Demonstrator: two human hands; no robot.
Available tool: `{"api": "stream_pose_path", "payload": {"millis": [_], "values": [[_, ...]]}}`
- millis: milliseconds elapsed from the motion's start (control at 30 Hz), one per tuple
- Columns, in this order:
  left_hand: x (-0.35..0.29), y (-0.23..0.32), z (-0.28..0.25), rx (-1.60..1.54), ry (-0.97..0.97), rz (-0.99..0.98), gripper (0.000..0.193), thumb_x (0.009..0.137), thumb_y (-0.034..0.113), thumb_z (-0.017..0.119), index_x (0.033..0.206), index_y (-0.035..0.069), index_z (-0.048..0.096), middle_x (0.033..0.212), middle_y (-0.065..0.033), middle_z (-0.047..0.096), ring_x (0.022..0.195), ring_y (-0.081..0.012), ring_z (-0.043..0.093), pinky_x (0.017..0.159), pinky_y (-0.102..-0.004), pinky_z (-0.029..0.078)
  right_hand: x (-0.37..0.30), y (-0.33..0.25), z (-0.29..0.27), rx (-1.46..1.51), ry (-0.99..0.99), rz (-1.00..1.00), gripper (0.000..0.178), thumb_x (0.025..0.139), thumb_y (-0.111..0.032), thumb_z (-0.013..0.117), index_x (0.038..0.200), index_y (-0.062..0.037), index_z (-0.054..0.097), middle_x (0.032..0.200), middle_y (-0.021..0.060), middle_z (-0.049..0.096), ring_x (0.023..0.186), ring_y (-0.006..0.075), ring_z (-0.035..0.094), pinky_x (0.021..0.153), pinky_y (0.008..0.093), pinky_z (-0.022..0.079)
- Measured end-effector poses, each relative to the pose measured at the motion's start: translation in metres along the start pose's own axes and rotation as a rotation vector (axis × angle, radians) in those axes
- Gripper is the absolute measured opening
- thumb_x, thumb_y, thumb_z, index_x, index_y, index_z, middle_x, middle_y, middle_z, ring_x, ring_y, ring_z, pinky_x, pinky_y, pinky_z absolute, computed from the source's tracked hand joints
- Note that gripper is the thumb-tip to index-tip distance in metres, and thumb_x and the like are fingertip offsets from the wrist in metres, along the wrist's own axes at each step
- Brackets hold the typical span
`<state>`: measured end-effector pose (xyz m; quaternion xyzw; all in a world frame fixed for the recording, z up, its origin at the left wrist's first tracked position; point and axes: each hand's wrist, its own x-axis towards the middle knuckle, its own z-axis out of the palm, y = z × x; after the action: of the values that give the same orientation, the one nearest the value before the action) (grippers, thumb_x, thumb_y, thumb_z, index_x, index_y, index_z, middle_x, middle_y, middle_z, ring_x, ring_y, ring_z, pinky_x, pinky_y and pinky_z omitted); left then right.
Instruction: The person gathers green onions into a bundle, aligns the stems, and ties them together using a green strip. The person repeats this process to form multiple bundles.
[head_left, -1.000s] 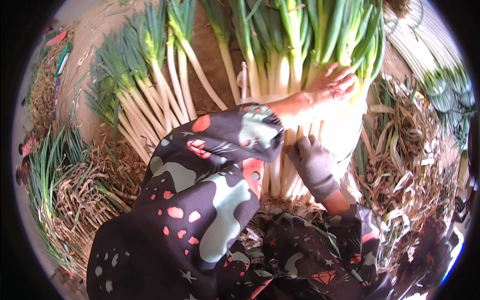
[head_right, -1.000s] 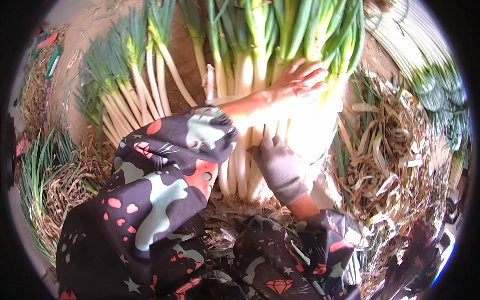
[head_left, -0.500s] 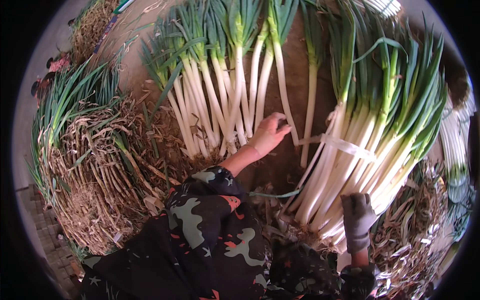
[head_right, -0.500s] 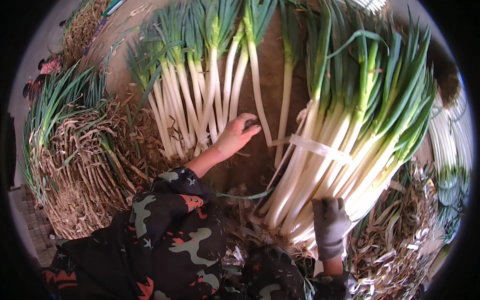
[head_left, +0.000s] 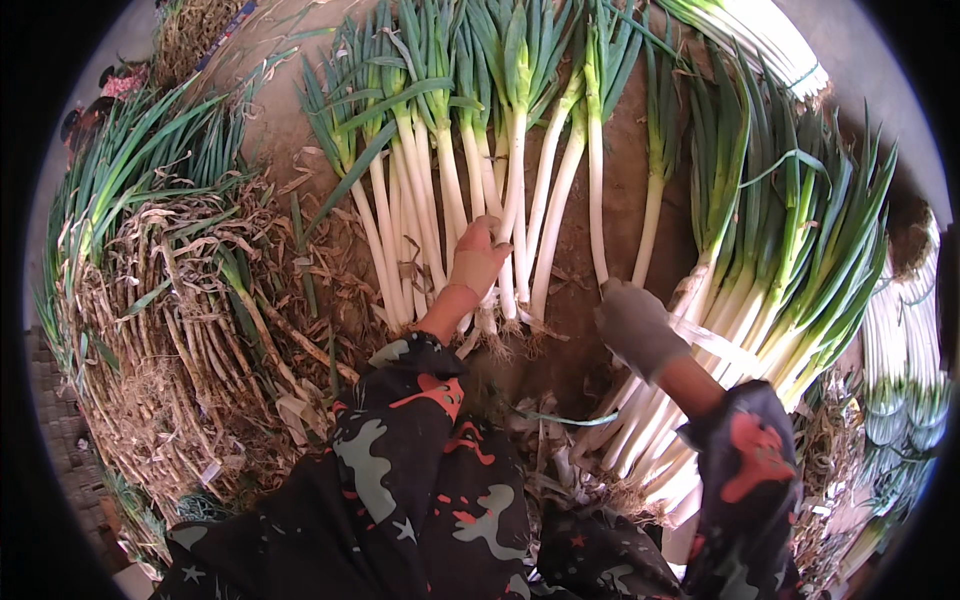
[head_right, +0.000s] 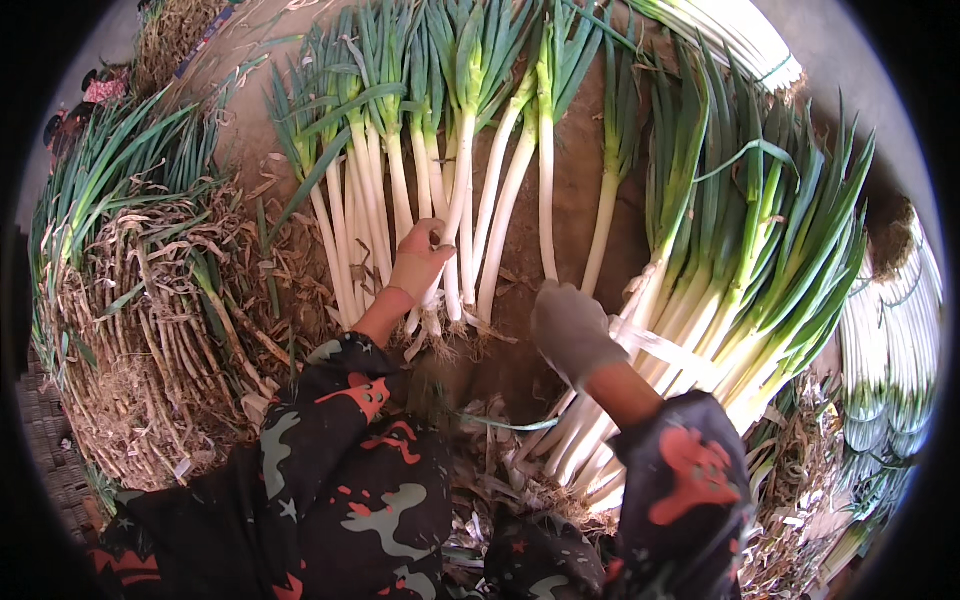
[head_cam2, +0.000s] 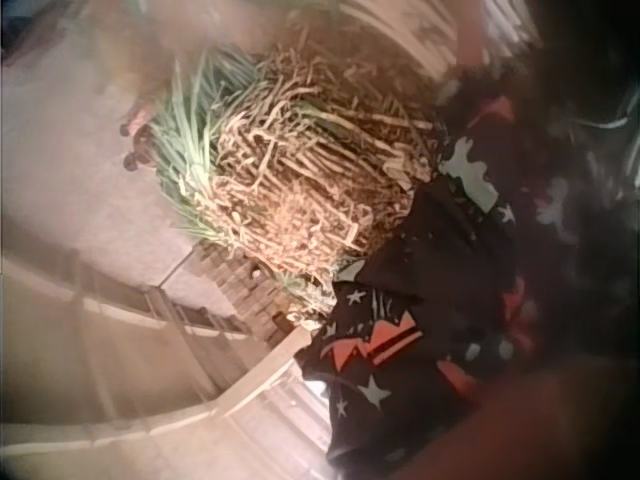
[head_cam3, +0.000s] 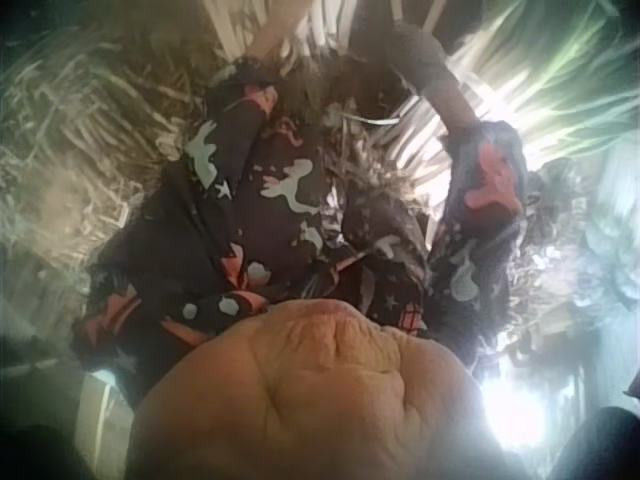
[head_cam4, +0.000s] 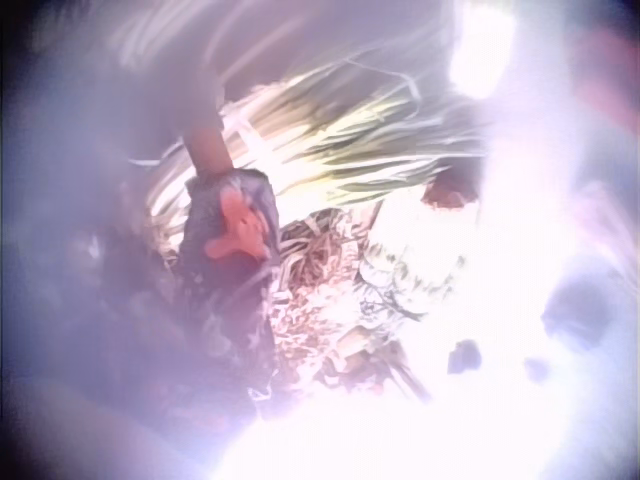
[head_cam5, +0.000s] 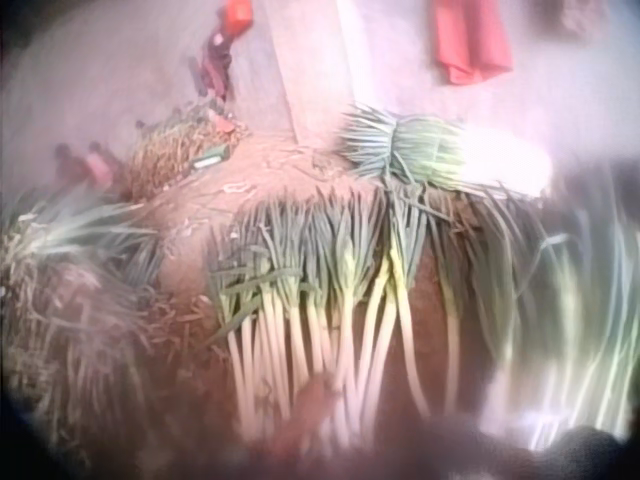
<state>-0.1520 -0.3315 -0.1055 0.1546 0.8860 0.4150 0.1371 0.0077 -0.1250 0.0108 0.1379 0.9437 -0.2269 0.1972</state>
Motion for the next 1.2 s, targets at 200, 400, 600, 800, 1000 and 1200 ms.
{"api": "stream_pose_path", "payload": {"millis": [200, 400, 600, 800, 1000, 1200], "values": [[0.0, 0.003, -0.003, -0.023, -0.016, -0.012, 0.044, 0.08, 0.015, 0.073, 0.118, 0.001, 0.057, 0.1, -0.0149, 0.064, 0.09, -0.0278, 0.063, 0.083, -0.0359, 0.051, 0.07, -0.002, 0.05, -0.191, 0.047, 0.389, 0.025, 0.087, -0.017, 0.06, 0.101, 0.0029, 0.066, 0.093, 0.0226, 0.07, 0.087, 0.0401, 0.07, 0.077, 0.0426, 0.057], [-0.002, 0.03, -0.015, -0.272, -0.179, -0.196, 0.052, 0.08, 0.013, 0.073, 0.126, -0.003, 0.054, 0.099, -0.0144, 0.065, 0.087, -0.0221, 0.063, 0.077, -0.0326, 0.051, 0.065, 0.007, 0.043, 0.382, 0.041, 0.325, 0.031, 0.079, -0.028, 0.066, 0.089, 0.0014, 0.069, 0.082, 0.0207, 0.07, 0.085, 0.0355, 0.07, 0.077, 0.0426, 0.055], [-0.003, 0.057, -0.003, -0.499, -0.328, -0.42, 0.055, 0.079, 0.012, 0.074, 0.127, -0.009, 0.055, 0.098, -0.0149, 0.067, 0.084, -0.0224, 0.064, 0.073, -0.0335, 0.051, 0.064, -0.004, 0.061, 0.163, 0.031, 0.432, 0.046, 0.081, -0.023, 0.073, 0.112, 0.0084, 0.059, 0.099, 0.0291, 0.068, 0.092, 0.0438, 0.067, 0.079, 0.0474, 0.054], [-0.01, 0.071, -0.01, -0.76, -0.505, -0.55, 0.045, 0.081, 0.014, 0.073, 0.116, -0.011, 0.061, 0.099, -0.015, 0.068, 0.084, -0.0247, 0.065, 0.073, -0.0363, 0.052, 0.05, -0.014, 0.032, 1.294, -0.218, 0.343, 0.03, 0.084, -0.016, 0.064, 0.107, 0.0039, 0.061, 0.085, 0.006, 0.064, 0.067, 0.0138, 0.059, 0.06, 0.0279, 0.051], [-0.029, 0.09, 0.005, -0.911, -0.493, -0.622, 0.039, 0.084, 0.013, 0.069, 0.115, -0.009, 0.062, 0.099, -0.0153, 0.068, 0.086, -0.0246, 0.065, 0.08, -0.0371, 0.051, 0.007, -0.03, 0.022, 1.747, -0.303, 0.498, 0.032, 0.095, -0.022, 0.054, 0.111, 0.0059, 0.057, 0.091, 0.0141, 0.065, 0.074, 0.0221, 0.066, 0.063, 0.0366, 0.057], [-0.038, 0.117, 0.019, -1.334, -0.675, -0.695, 0.031, 0.093, 0.013, 0.06, 0.117, -0.005, 0.052, 0.107, -0.0207, 0.064, 0.099, -0.0322, 0.065, 0.087, -0.0432, 0.056, -0.073, -0.044, 0.007, 1.407, -0.339, 0.431, 0.033, 0.096, -0.03, 0.06, 0.105, 0.0014, 0.054, 0.079, 0.0072, 0.063, 0.061, 0.015, 0.06, 0.052, 0.0306, 0.05]]}}
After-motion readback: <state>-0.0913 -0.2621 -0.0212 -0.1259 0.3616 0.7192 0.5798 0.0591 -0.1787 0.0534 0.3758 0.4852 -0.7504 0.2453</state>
